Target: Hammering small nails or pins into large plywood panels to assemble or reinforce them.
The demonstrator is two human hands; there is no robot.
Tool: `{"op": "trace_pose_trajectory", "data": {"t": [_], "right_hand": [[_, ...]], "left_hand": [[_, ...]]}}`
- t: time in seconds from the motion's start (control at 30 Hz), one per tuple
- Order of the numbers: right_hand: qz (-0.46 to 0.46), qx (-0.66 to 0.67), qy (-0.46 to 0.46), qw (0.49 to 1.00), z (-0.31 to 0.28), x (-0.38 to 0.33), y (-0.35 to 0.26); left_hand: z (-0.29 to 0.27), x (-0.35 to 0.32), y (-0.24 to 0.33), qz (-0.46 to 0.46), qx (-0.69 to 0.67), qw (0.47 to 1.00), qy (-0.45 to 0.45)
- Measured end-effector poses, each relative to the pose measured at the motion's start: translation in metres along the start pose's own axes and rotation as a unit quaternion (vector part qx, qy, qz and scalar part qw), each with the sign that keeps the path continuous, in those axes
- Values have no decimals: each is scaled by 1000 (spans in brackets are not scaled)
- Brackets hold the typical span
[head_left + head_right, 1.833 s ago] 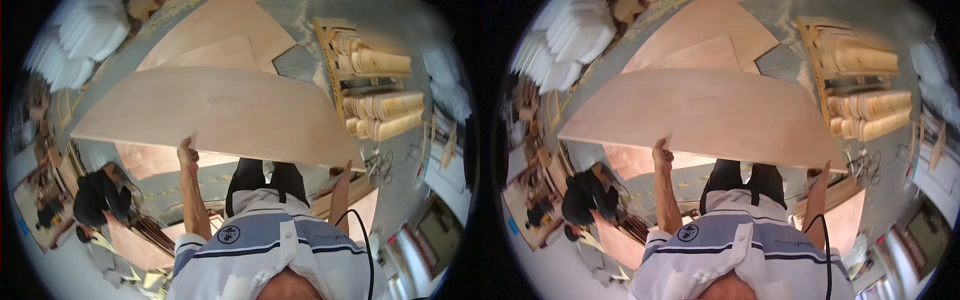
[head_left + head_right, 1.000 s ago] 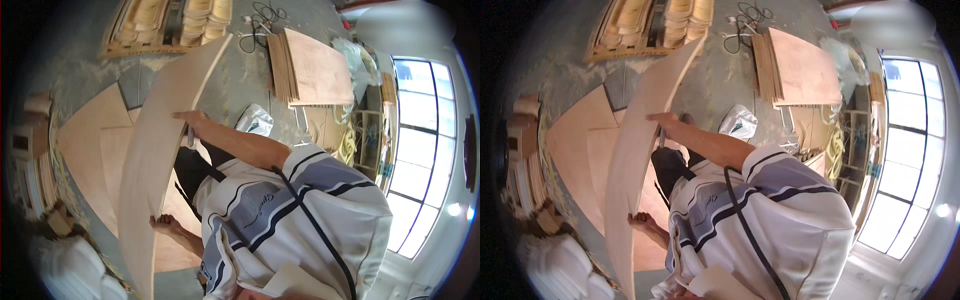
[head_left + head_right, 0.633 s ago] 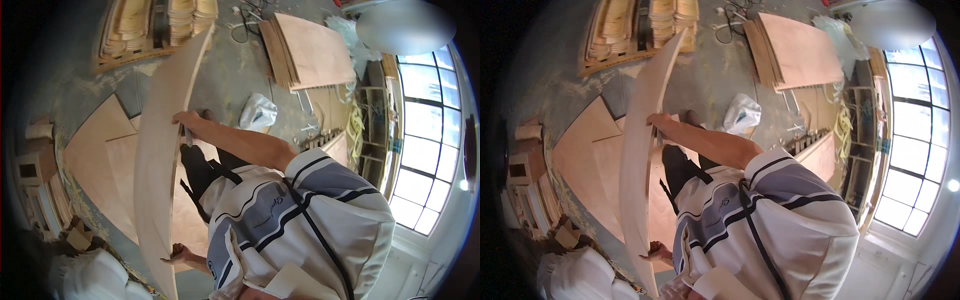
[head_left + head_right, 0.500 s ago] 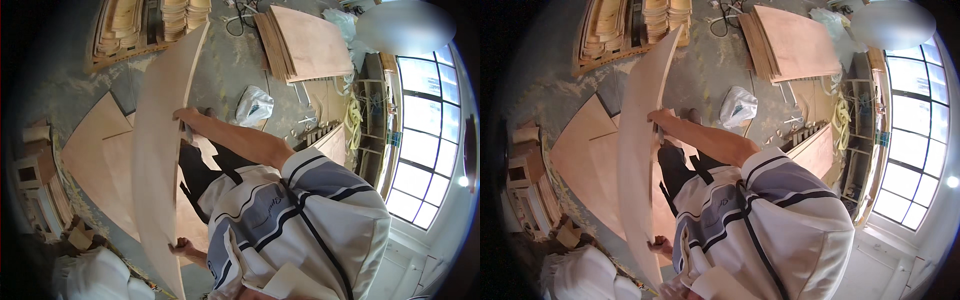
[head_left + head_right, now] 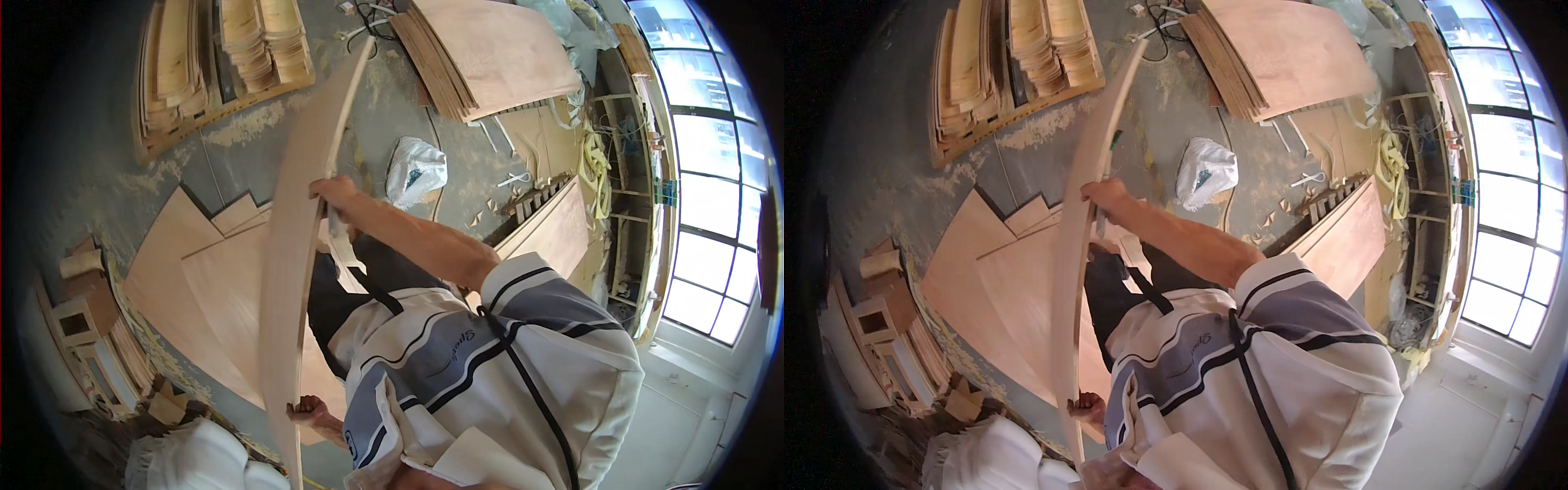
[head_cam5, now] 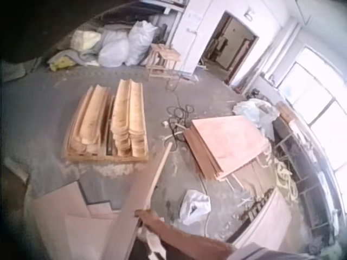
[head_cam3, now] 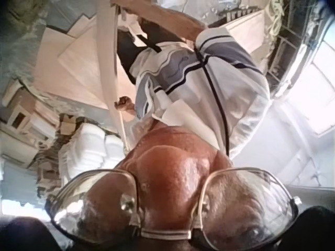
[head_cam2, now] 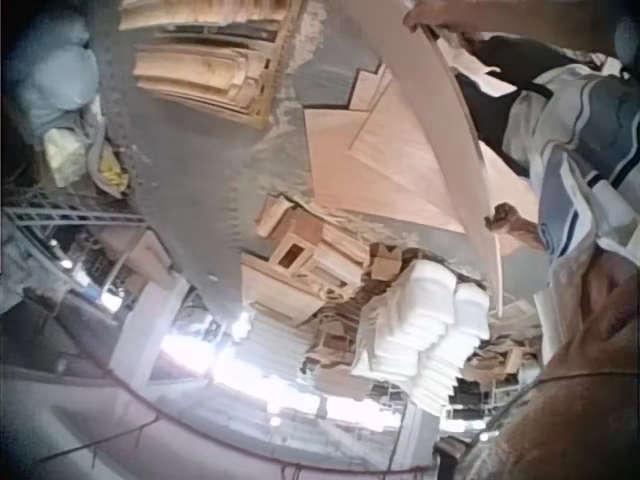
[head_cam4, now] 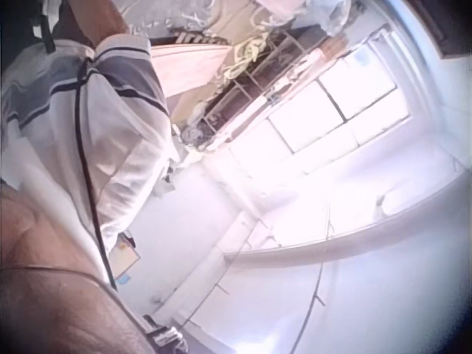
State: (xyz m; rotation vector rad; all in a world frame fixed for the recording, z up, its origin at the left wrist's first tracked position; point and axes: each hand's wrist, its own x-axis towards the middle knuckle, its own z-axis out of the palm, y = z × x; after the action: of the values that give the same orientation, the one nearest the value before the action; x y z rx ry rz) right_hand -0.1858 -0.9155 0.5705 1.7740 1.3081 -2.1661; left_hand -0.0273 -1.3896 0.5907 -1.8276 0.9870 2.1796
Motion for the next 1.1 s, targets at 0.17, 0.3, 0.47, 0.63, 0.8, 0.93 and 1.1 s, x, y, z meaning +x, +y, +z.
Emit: {"op": "trace_pose_trajectory", "data": {"t": [0.17, 0.3, 0.47, 0.63, 0.8, 0.93, 1.1], "right_hand": [[7, 67, 14, 998, -90, 5, -51], [-11, 83, 21, 996, -151, 19, -67], [-5, 149, -7, 989, -202, 28, -64], [25, 153, 7, 988, -219, 17, -97], [31, 107, 21, 994, -247, 53, -120], [14, 104, 13, 994, -283, 79, -156], [-73, 120, -3, 990, -338, 73, -258]], "left_hand": [[29, 14, -38, -26, 46, 995, -84], [61, -3, -75, -3, 106, 992, -71], [94, -38, -112, 10, 117, 993, -13], [76, -10, -117, -43, 137, 988, -57], [92, -33, -168, -49, 103, 991, -74], [160, -91, -235, -71, 31, 996, -31], [199, -117, -283, -71, 32, 988, -134]]}}
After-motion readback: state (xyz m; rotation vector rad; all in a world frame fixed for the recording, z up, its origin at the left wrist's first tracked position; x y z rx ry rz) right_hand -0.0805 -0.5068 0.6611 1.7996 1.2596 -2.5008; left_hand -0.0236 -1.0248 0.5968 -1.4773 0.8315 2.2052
